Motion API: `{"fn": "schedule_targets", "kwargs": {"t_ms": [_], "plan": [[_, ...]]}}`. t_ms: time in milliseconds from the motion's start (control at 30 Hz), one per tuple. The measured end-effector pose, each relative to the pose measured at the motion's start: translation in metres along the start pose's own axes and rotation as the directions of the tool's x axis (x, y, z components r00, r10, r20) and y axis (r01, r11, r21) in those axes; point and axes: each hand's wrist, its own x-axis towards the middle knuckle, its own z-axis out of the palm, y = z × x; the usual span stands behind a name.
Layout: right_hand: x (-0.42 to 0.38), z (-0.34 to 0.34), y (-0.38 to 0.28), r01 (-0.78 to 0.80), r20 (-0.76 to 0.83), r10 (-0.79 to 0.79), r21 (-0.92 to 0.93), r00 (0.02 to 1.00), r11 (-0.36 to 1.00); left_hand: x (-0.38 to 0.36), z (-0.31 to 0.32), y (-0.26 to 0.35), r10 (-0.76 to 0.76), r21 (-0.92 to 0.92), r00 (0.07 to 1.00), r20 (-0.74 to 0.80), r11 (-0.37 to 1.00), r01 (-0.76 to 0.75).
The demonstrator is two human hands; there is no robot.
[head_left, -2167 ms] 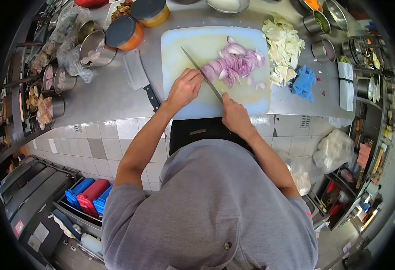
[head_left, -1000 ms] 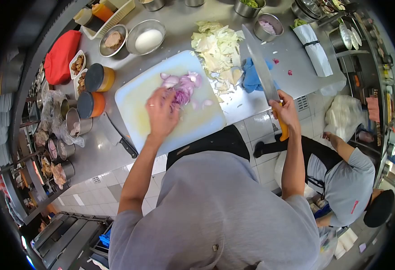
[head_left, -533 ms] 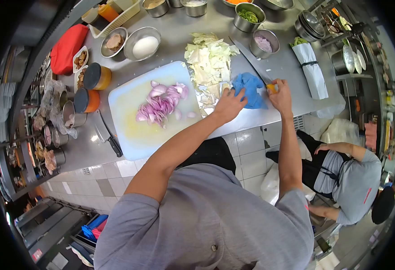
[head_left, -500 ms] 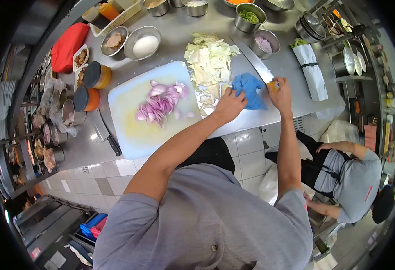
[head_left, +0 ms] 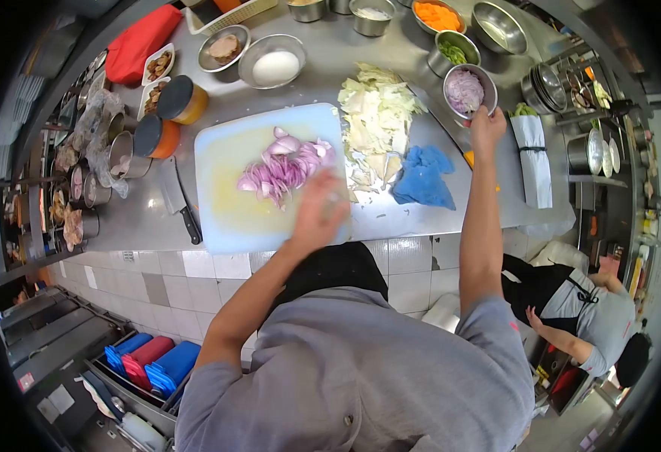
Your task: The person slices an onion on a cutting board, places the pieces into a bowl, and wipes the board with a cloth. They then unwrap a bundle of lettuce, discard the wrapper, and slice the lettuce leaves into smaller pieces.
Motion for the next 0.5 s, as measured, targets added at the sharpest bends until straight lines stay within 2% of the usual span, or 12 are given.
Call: {"fn": "schedule_targets", "kwargs": {"t_ms": [33,67,100,167,233,300,400,500], "plan": [[-0.017,0.008,-0.019,-0.019,0.048,0.018,0.035,0.999,0.999,0.001,-0.025,-0.018,-0.065,-0.040,0.980,-0.188,0.997,0.059],[-0.036,0.018,-0.036,-0.045,0.100,0.038,0.070,0.994,0.997,0.012,-0.053,-0.031,-0.288,-0.176,0.875,-0.390,0.956,0.236],[-0.060,0.031,-0.047,-0.076,0.156,0.059,0.104,0.986,0.992,0.028,-0.077,-0.042,-0.496,-0.340,0.681,-0.539,0.868,0.363],[-0.116,0.078,-0.055,-0.200,0.223,0.157,0.183,0.962,0.963,0.066,-0.110,-0.068,-0.582,-0.536,0.364,-0.727,0.813,0.229],[-0.195,0.129,-0.066,-0.250,0.428,0.092,0.329,0.899,0.910,0.084,-0.115,-0.096,-0.512,-0.482,0.323,-0.796,0.859,0.174],[-0.286,0.187,-0.097,-0.354,0.528,0.243,0.119,0.814,0.927,0.084,-0.086,-0.139,-0.464,-0.418,0.402,-0.789,0.886,0.201],[-0.316,0.224,-0.110,-0.519,0.586,0.379,0.083,0.716,0.851,0.050,-0.129,-0.161,-0.611,-0.600,0.273,-0.743,0.789,0.132],[-0.339,0.241,-0.118,-0.414,0.585,0.281,0.103,0.761,0.905,0.008,-0.209,-0.178,-0.612,-0.572,0.179,-0.770,0.787,0.231]]}}
